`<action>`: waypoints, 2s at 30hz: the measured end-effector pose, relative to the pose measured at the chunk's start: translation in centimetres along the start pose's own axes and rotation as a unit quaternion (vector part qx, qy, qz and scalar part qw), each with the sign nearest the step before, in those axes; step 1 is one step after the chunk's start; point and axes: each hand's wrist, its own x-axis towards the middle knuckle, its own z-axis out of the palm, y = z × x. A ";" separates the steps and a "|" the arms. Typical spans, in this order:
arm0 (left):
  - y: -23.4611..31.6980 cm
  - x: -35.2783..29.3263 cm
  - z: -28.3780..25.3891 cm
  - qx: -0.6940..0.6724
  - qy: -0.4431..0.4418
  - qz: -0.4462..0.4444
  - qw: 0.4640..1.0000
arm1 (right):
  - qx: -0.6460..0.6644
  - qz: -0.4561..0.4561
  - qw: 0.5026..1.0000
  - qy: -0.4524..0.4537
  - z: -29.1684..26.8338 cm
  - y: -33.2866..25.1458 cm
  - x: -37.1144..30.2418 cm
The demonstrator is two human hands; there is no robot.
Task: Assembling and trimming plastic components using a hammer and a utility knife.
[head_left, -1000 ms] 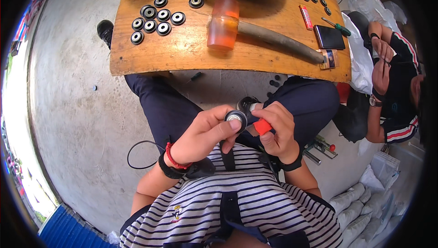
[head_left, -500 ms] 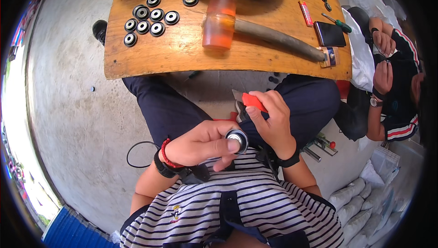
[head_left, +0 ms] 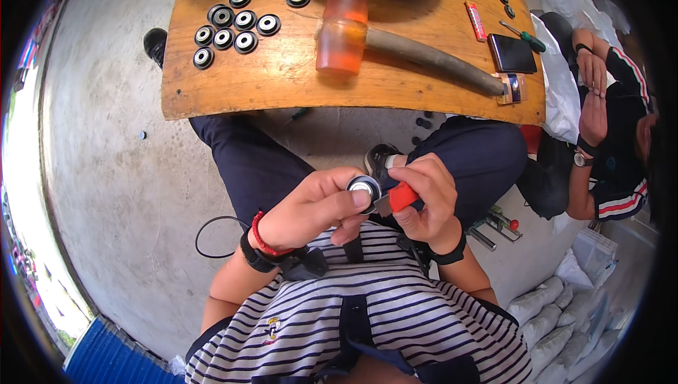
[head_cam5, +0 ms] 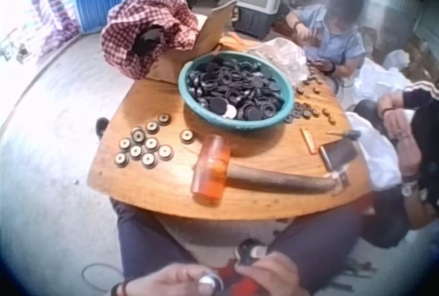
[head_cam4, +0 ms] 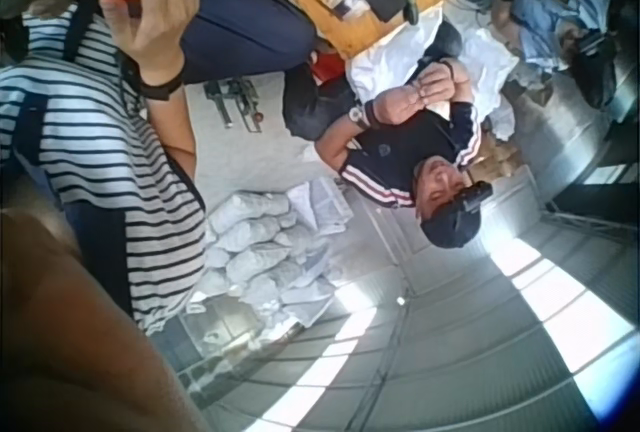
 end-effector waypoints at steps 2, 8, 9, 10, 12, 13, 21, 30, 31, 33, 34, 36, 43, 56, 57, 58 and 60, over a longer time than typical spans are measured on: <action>-0.1 -0.1 -0.2 0.017 -0.015 -0.001 1.000 | 0.001 0.018 1.000 -0.006 0.0 0.1 -0.1; 0.2 -0.2 0.1 0.083 -0.052 0.020 0.995 | 0.031 0.065 0.997 -0.007 -0.1 1.0 -0.8; 0.2 0.0 -0.2 0.064 -0.036 0.041 0.996 | 0.067 0.030 0.997 -0.003 -0.4 0.7 -0.8; 0.1 0.2 -0.1 0.058 -0.034 0.045 0.997 | 0.063 0.006 0.998 -0.005 -0.5 0.6 -0.8; 0.1 0.3 -0.1 0.058 -0.033 0.023 0.997 | 0.051 -0.003 0.999 -0.007 -0.4 0.5 -0.6; 0.1 0.3 -0.1 0.058 -0.031 0.004 0.998 | 0.039 -0.013 0.999 -0.011 -0.4 0.5 -0.5; 0.3 0.1 -0.1 0.059 -0.042 -0.013 0.997 | 0.004 0.050 0.999 -0.007 0.6 1.1 -0.3; 0.2 0.2 -0.3 0.079 -0.062 -0.021 0.995 | 0.090 -0.020 0.996 0.001 -0.1 0.8 -0.5; 0.2 0.2 -0.4 0.070 -0.069 -0.016 0.995 | 0.089 -0.019 0.996 0.002 0.0 0.7 -0.5; 0.1 0.2 -0.5 0.068 -0.073 -0.016 0.995 | 0.072 -0.021 0.997 -0.008 0.0 0.7 -0.4; 0.0 0.2 -0.6 0.067 -0.076 -0.015 0.995 | 0.072 -0.021 0.997 -0.008 0.0 0.8 -0.5; 0.0 0.3 -0.8 0.068 -0.088 -0.016 0.994 | 0.076 -0.020 0.997 0.000 0.3 0.9 -0.7; 0.8 0.3 0.2 0.142 -0.109 -0.042 0.983 | 0.112 0.060 0.992 -0.015 -0.1 0.9 -1.2; 0.8 0.4 -0.9 0.141 -0.084 -0.033 0.986 | 0.108 -0.004 0.993 -0.040 0.3 1.0 0.1; 1.0 0.7 -1.0 0.140 -0.086 -0.037 0.986 | 0.115 -0.010 0.992 -0.040 0.5 1.2 0.1; 0.7 0.9 -1.0 0.144 -0.086 -0.025 0.986 | 0.120 0.009 0.992 -0.042 0.5 1.2 -0.1; 0.8 1.1 -1.6 0.125 -0.125 -0.034 0.984 | 0.111 0.042 0.992 -0.054 0.7 1.4 -0.4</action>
